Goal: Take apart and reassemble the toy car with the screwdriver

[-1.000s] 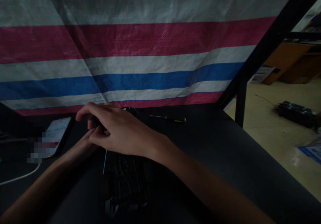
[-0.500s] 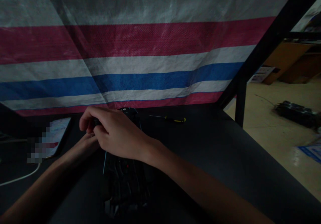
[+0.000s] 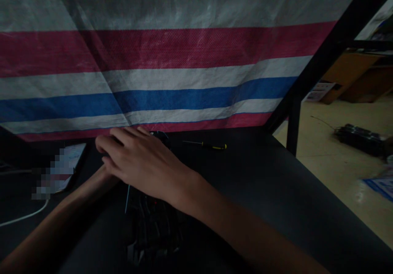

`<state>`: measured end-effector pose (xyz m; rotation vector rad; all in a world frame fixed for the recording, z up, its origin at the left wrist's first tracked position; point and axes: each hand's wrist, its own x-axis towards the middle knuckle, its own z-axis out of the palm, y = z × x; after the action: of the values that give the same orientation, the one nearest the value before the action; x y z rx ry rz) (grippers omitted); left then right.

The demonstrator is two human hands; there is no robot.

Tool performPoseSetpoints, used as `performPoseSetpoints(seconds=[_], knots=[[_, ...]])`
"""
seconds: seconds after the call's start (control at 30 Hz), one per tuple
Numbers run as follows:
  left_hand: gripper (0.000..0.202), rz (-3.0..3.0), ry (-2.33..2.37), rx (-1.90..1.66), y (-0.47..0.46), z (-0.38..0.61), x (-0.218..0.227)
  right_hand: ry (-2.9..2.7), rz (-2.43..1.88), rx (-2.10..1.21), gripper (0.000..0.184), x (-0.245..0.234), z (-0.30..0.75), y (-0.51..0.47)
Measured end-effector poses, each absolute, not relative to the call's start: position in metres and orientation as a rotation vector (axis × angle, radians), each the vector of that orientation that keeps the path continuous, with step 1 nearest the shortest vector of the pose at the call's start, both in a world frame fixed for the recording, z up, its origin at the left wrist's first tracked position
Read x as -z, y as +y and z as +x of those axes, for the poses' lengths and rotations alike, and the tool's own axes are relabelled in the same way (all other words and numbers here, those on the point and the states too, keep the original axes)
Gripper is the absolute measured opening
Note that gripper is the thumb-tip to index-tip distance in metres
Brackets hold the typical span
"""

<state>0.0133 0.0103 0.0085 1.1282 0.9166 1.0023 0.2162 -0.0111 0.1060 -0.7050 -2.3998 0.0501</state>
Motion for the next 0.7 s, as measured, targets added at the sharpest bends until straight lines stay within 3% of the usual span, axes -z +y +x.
performPoseSetpoints(seconds=[0.13,0.3,0.7], knots=[[0.051,1.147,0.939,-0.981,0.010,0.011,-0.010,-2.358,-0.611,-0.308,0.020,-0.116,0.228,-0.011],[0.041,1.167,0.985,-0.990,0.012,0.009,-0.007,-2.315,-0.555,-0.539,0.032,-0.120,0.232,-0.012],[0.035,1.171,1.036,-0.938,0.013,0.003,-0.001,-2.245,-0.536,-0.675,0.040,-0.111,0.226,-0.004]])
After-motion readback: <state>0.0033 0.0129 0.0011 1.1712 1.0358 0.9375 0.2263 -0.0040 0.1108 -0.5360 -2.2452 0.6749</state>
